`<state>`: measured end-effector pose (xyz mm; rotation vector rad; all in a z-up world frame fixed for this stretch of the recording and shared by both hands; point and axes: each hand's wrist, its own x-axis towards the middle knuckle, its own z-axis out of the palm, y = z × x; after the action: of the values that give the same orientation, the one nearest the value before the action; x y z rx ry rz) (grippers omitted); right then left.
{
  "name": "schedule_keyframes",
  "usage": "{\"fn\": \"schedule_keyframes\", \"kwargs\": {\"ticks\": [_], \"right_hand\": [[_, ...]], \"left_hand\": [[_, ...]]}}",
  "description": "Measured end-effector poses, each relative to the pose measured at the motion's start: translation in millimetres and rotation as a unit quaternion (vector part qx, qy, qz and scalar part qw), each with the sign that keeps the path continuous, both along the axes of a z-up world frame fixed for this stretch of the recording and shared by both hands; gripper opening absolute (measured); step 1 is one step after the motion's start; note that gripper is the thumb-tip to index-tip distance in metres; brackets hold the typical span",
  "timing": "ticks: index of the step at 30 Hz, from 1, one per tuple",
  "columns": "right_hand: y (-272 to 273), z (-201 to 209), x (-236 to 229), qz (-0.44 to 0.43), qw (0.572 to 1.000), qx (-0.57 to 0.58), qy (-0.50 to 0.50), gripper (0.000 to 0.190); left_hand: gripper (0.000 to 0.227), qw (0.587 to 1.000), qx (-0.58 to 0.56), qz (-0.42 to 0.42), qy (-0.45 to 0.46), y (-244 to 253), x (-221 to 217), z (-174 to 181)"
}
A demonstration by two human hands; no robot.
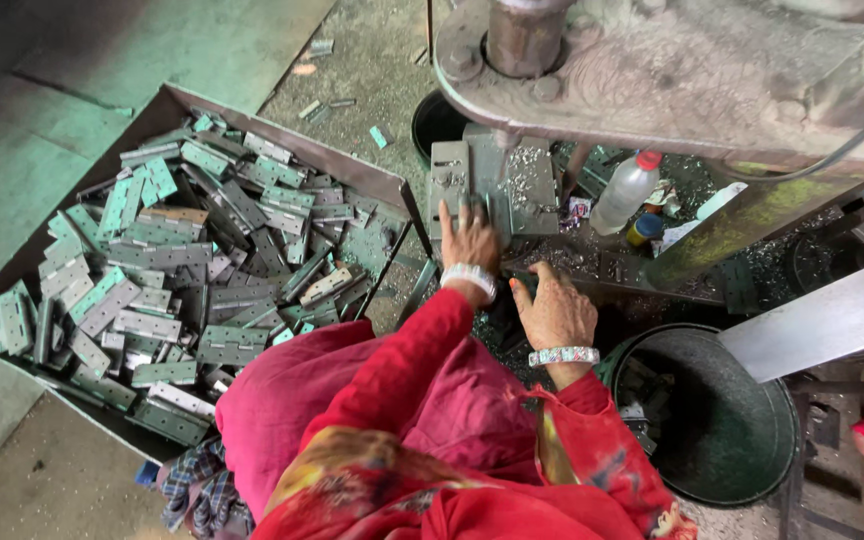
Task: The person sits on the floor and repeatedly places metal hinge pieces into a manual punching machine. They operate the lever to punch holes in the pieces and then remove them, continuing this process with multiple items from a nearby bin.
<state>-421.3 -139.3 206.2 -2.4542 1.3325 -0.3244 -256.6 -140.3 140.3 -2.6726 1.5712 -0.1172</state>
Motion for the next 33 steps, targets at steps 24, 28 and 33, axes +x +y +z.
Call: {"fn": "schedule_keyframes", "kwargs": {"ticks": [24,28,33], "right_hand": [[-10,-68,-37,0.02,0.982,0.128,0.137,0.069],[-8,-59,-32,0.029,0.981,0.12,0.149,0.068],[-11,-63,-31,0.046,0.982,0.109,0.148,0.068]], "left_hand": [[0.065,0.991,-0.118,0.023,0.06,-22,21,-9],[0.053,0.995,-0.058,-0.012,0.081,13,3,-4],[0.042,0.98,-0.165,0.003,0.108,12,8,0]]}}
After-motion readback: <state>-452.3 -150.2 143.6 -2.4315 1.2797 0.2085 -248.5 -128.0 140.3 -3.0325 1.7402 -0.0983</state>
